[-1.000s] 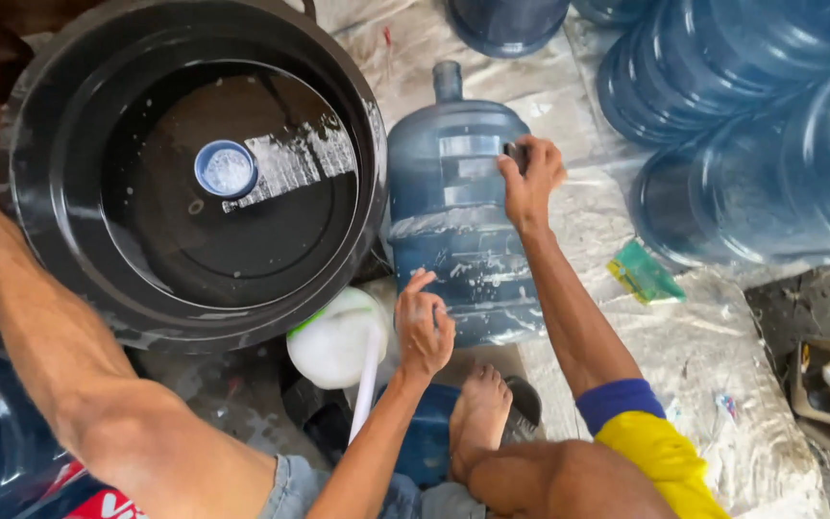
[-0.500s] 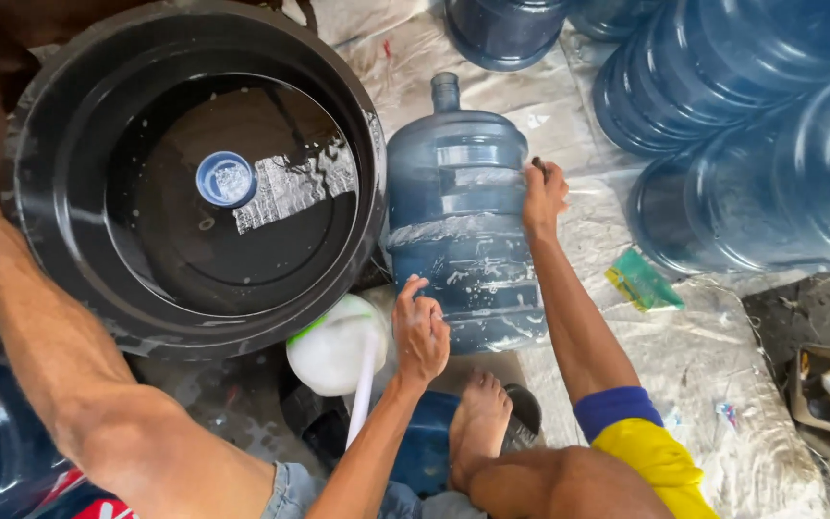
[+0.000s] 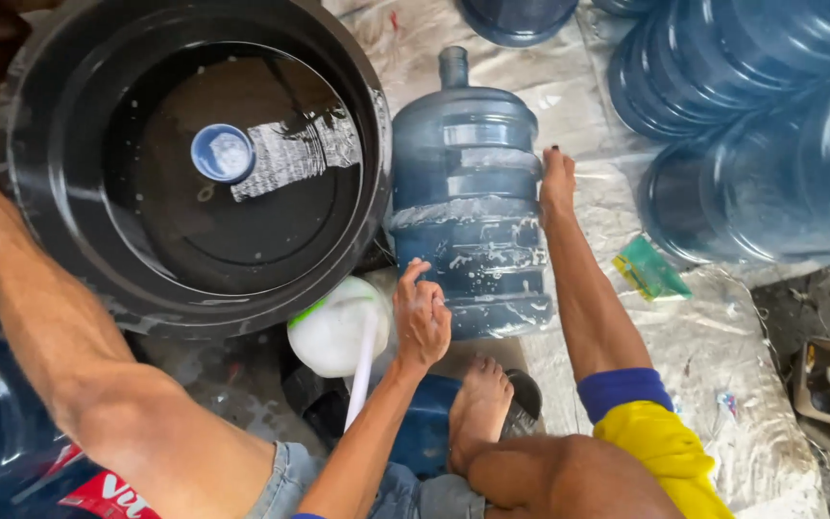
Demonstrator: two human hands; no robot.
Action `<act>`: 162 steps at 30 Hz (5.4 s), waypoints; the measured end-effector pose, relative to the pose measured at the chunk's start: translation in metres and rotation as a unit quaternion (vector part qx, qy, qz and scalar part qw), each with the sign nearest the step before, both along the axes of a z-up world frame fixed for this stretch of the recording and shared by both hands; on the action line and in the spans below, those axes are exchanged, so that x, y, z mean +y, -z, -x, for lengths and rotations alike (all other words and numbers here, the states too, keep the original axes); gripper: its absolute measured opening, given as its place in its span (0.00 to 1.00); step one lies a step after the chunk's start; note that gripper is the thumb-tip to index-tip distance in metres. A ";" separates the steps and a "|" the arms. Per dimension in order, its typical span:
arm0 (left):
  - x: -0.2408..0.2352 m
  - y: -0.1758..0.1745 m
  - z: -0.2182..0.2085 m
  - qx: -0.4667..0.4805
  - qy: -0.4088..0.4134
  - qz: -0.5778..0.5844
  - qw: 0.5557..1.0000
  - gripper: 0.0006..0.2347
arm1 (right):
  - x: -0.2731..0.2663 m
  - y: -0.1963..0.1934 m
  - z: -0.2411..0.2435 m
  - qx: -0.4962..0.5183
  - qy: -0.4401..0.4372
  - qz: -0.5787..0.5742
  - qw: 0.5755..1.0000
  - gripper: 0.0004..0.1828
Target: The person scrubs the exterior of a large blue water jug using a brush and soapy water from a nearby black basin. They rotate the jug to clean different sides and the neck area, then rinse the jug with water from a white container.
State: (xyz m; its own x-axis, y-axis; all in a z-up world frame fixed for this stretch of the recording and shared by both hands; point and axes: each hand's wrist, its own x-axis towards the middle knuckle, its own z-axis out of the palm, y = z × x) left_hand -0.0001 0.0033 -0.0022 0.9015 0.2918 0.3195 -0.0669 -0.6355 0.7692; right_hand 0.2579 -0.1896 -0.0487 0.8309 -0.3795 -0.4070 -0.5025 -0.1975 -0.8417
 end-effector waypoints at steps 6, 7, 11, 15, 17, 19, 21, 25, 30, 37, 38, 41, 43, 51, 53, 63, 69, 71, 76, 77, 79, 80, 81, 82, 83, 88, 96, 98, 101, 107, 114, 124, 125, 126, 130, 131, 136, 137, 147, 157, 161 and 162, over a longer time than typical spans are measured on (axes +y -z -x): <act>0.001 -0.003 -0.001 -0.004 0.001 -0.002 1.000 0.03 | 0.024 -0.052 0.032 -0.315 -0.204 0.209 0.903 0.22; 0.000 -0.004 -0.003 -0.012 -0.003 -0.006 1.000 0.03 | 0.016 -0.043 0.031 -0.324 -0.204 0.206 0.901 0.22; 0.002 -0.009 -0.006 0.075 -0.013 0.099 0.992 0.09 | -0.005 -0.037 0.057 0.004 -0.076 0.105 0.992 0.31; 0.030 0.002 -0.042 0.316 -0.103 0.422 0.844 0.37 | -0.012 -0.028 0.076 0.019 -0.048 0.022 0.998 0.33; 0.041 0.002 -0.053 0.305 -0.080 0.488 0.814 0.37 | -0.018 -0.005 0.082 0.070 -0.011 -0.041 0.997 0.35; 0.047 0.015 -0.069 0.289 -0.065 0.553 0.779 0.37 | -0.017 -0.001 0.088 0.125 0.016 -0.103 0.987 0.37; 0.049 0.043 -0.089 0.364 -0.096 0.493 0.784 0.36 | -0.011 -0.013 0.100 0.176 0.037 -0.144 0.973 0.42; 0.048 0.016 -0.090 0.342 -0.158 0.517 0.769 0.32 | 0.005 -0.050 0.109 0.208 0.085 -0.157 0.962 0.38; 0.037 -0.034 -0.075 0.354 -0.119 0.517 0.770 0.36 | -0.052 0.037 0.105 0.092 0.145 -0.260 0.950 0.21; 0.020 -0.012 -0.094 0.138 -0.016 0.522 0.842 0.26 | -0.106 0.014 0.087 -0.134 0.165 -0.285 0.935 0.17; 0.019 -0.021 -0.104 0.090 -0.027 0.561 0.823 0.23 | -0.069 -0.041 0.087 -0.160 0.164 -0.341 0.912 0.21; 0.021 -0.014 -0.133 0.044 -0.028 0.605 0.794 0.19 | -0.030 -0.101 0.101 -0.201 0.165 -0.386 0.885 0.26; 0.019 -0.003 -0.139 0.048 -0.024 0.614 0.788 0.20 | -0.026 -0.103 0.102 -0.211 0.167 -0.376 0.887 0.26; 0.027 -0.018 -0.109 0.152 -0.021 0.480 0.864 0.29 | -0.009 -0.102 0.089 -0.245 0.145 -0.340 0.896 0.30; 0.040 0.022 -0.107 0.206 0.006 0.446 0.871 0.29 | -0.013 -0.103 0.082 -0.243 0.134 -0.341 0.898 0.30; 0.117 -0.044 -0.048 0.253 -0.021 0.424 0.869 0.19 | 0.032 -0.164 0.187 -0.279 0.152 -0.323 0.891 0.12; 0.165 -0.050 -0.045 0.020 -0.182 -0.006 0.983 0.08 | 0.055 -0.079 0.231 -0.413 -0.204 -0.155 0.874 0.43; 0.167 -0.016 -0.039 0.037 -0.198 0.001 0.979 0.08 | 0.095 -0.123 0.238 -0.328 -0.344 -0.163 0.865 0.41; 0.157 -0.003 -0.039 0.288 -0.163 0.028 0.943 0.14 | 0.163 -0.114 0.234 -0.200 -0.648 -0.037 0.734 0.36; 0.163 0.007 -0.042 0.309 -0.153 0.047 0.938 0.13 | 0.178 -0.101 0.232 -0.190 -0.708 0.060 0.677 0.37; 0.173 0.008 -0.043 0.326 -0.150 0.063 0.931 0.14 | 0.207 -0.080 0.233 -0.185 -0.757 0.155 0.608 0.37; 0.177 0.001 -0.043 0.319 -0.143 0.105 0.931 0.14 | 0.220 -0.069 0.234 -0.129 -0.773 0.265 0.561 0.40; 0.176 -0.004 -0.039 0.315 -0.133 0.149 0.928 0.15 | 0.229 -0.059 0.239 -0.066 -0.776 0.371 0.506 0.43; 0.177 -0.008 -0.040 0.316 -0.137 0.148 0.927 0.15 | 0.233 -0.054 0.241 -0.068 -0.778 0.368 0.504 0.43; 0.176 -0.011 -0.040 0.311 -0.135 0.150 0.929 0.15 | 0.235 -0.050 0.243 -0.054 -0.773 0.402 0.488 0.44; 0.168 -0.038 -0.038 0.335 -0.123 0.123 0.926 0.18 | 0.232 -0.011 0.243 -0.076 -0.785 0.437 0.432 0.51; 0.170 -0.075 -0.037 0.376 -0.094 0.130 0.912 0.19 | 0.216 0.142 0.250 -0.033 -0.817 0.494 0.296 0.20; 0.173 -0.068 -0.040 0.379 -0.083 0.127 0.913 0.19 | 0.232 0.022 0.234 -0.023 -0.820 0.444 0.360 0.20; 0.175 -0.054 -0.039 0.392 -0.083 0.129 0.907 0.19 | 0.203 -0.072 0.215 -0.120 -0.784 0.155 0.589 0.24; 0.175 -0.034 -0.041 0.390 -0.102 0.089 0.911 0.19 | 0.115 -0.223 0.186 -0.277 -0.568 -0.075 0.772 0.43; 0.113 -0.067 -0.086 -0.082 -0.098 0.114 0.985 0.08 | 0.034 -0.219 0.107 -0.519 -0.244 0.304 0.761 0.42; 0.004 -0.236 -0.204 0.020 0.202 0.192 0.960 0.12 | 0.039 -0.194 0.101 -0.602 -0.105 0.385 0.692 0.26; 0.004 -0.236 -0.202 0.010 0.205 0.191 0.960 0.11 | 0.036 -0.189 0.104 -0.613 -0.221 0.348 0.674 0.30; 0.005 -0.234 -0.200 0.000 0.208 0.191 0.959 0.10 | 0.034 -0.183 0.108 -0.615 -0.334 0.306 0.645 0.38; 0.009 -0.238 -0.195 0.014 0.155 0.191 0.969 0.10 | 0.046 -0.188 0.102 -0.464 0.003 0.261 0.847 0.15; 0.007 -0.236 -0.196 0.007 0.149 0.180 0.972 0.11 | 0.042 -0.185 0.106 -0.582 -0.179 0.310 0.730 0.28; 0.012 -0.233 -0.194 -0.040 0.115 0.181 0.976 0.10 | 0.051 -0.177 0.092 -0.552 0.036 0.439 0.708 0.18; 0.013 -0.231 -0.194 -0.035 0.133 0.180 0.974 0.11 | 0.065 -0.193 0.108 -0.607 -0.029 0.390 0.691 0.13; 0.028 -0.225 -0.167 -0.045 0.222 0.252 0.941 0.15 | 0.022 -0.195 0.072 -0.678 -0.188 0.264 0.660 0.10; 0.055 -0.219 -0.159 -0.204 0.282 0.283 0.894 0.09 | 0.034 -0.231 0.067 -0.410 -0.215 0.148 0.874 0.14; 0.056 -0.211 -0.149 -0.195 0.288 0.307 0.886 0.11 | 0.035 -0.230 0.072 -0.519 -0.277 0.200 0.784 0.15; 0.055 -0.214 -0.152 -0.211 0.278 0.289 0.891 0.12 | 0.030 -0.228 0.065 -0.461 -0.259 0.190 0.827 0.12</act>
